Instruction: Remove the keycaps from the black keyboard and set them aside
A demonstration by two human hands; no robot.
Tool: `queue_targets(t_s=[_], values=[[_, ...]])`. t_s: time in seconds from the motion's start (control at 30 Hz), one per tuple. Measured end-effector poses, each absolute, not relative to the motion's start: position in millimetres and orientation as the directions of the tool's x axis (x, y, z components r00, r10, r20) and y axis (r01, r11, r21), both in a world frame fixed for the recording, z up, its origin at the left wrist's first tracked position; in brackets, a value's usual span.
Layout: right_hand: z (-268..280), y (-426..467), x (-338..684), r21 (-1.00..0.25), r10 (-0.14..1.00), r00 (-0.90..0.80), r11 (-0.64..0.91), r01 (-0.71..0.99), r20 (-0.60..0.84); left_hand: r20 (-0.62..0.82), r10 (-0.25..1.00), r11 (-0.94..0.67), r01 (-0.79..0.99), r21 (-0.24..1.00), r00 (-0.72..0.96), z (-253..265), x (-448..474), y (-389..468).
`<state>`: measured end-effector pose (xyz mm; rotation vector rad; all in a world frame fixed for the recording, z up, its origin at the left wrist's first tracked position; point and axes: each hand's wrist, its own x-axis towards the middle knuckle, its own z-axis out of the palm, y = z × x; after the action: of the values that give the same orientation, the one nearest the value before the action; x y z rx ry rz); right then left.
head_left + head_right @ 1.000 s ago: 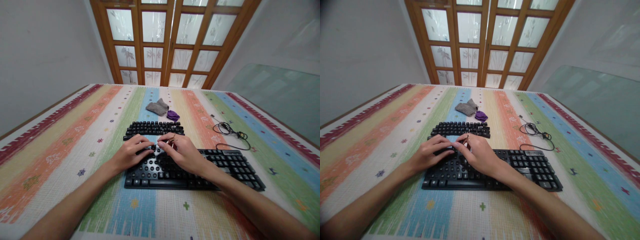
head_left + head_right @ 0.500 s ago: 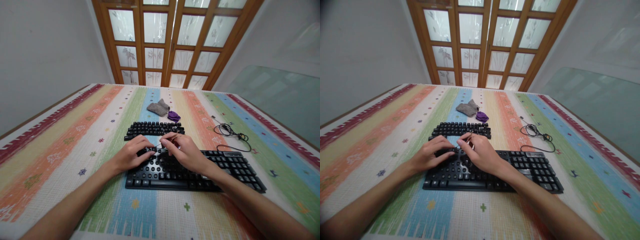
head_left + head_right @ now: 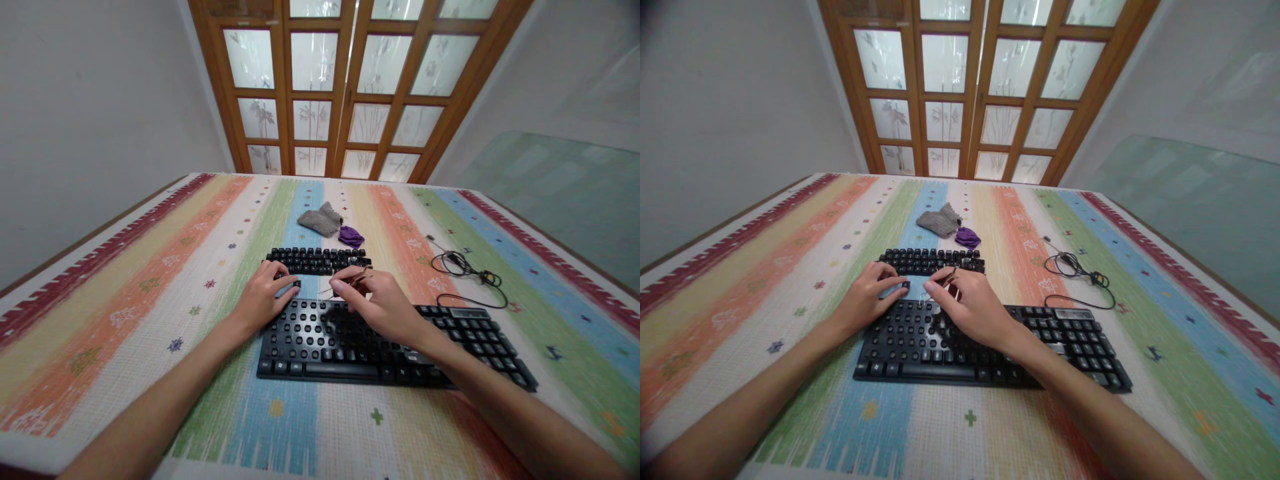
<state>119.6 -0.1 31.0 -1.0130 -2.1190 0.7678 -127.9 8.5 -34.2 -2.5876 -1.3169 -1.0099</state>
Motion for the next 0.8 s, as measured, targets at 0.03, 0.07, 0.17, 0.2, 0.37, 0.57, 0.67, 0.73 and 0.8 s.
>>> queue_targets(t_s=[0.03,0.07,0.17,0.2,0.37,0.57,0.67,0.73,0.8], values=[[31,-1,119,-0.730,0.816,-0.494,0.531,0.431,0.301,0.573,0.709,-0.620,0.751,0.228,0.411,-35,-128,9],[31,-2,118,-0.731,0.811,-0.506,0.531,0.427,0.294,0.565,0.719,-0.610,0.757,0.234,0.405,-36,-128,10],[32,-5,117,-0.740,0.787,-0.555,0.538,0.403,0.271,0.539,0.744,-0.591,0.765,0.255,0.395,-37,-128,14],[33,-6,116,-0.739,0.774,-0.573,0.548,0.393,0.269,0.530,0.751,-0.586,0.768,0.260,0.394,-38,-129,16],[39,-9,117,-0.720,0.723,-0.647,0.581,0.380,0.242,0.504,0.769,-0.564,0.788,0.246,0.393,-39,-128,25],[42,-12,118,-0.692,0.682,-0.708,0.602,0.398,0.185,0.510,0.771,-0.557,0.791,0.253,0.380,-38,-128,26],[44,-13,119,-0.665,0.653,-0.743,0.621,0.415,0.146,0.503,0.780,-0.549,0.793,0.266,0.372,-37,-129,25],[47,-14,120,-0.662,0.630,-0.768,0.624,0.416,0.112,0.492,0.790,-0.537,0.800,0.265,0.367,-37,-128,24],[49,-13,121,-0.663,0.612,-0.787,0.623,0.416,0.082,0.477,0.798,-0.527,0.811,0.254,0.369,-36,-127,24]])
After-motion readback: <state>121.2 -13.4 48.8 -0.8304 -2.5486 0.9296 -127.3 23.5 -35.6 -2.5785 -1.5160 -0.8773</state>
